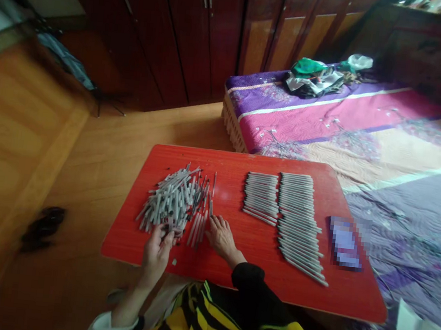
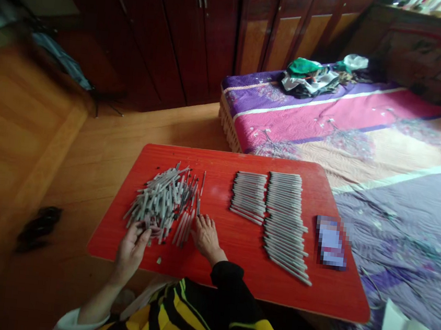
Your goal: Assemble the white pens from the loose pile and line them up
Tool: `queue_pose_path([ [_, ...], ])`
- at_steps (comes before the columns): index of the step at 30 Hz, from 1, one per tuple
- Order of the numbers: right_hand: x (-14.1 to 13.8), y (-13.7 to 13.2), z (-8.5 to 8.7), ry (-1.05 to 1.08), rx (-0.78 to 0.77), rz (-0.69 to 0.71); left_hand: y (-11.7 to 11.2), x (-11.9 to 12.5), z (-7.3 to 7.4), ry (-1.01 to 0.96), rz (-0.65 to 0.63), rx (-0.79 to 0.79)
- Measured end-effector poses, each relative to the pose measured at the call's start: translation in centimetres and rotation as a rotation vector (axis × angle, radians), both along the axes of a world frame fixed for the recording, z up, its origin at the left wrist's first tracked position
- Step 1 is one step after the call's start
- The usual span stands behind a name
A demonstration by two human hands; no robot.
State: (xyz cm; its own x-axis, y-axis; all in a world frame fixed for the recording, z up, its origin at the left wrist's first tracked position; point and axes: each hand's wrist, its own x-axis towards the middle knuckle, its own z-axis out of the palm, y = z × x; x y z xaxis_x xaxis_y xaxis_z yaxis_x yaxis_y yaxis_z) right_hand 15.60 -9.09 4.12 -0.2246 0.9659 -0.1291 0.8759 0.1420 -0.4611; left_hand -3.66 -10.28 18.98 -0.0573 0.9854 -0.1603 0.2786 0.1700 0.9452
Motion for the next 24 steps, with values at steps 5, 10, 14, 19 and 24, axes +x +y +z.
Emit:
queue_pose_path([
  [5,-0.6,0.3,0.1,0.006,0.028,0.04,0.4,-2.2,0.2,-0.007,0.014,0.038],
  [10,-1.7,0.5,0.2,0.018,0.062,0.027,0.6,-3.7,-0.6,-0.05,0.03,0.035],
  [14,-1.9,0.6,0.3,0.001,0.1,-0.07,0.9,-4.7,-1.1,-0.054,0.064,0.04],
  [19,-2.8,1.6,1.2,0.014,0.108,-0.111,1.4,-5.6,-1.0,0.006,0.069,0.036],
  [24,-4.6,3.5,2.2,-0.053,0.045,-0.158,1.8,-5.9,-0.8,0.007,0.038,0.013],
])
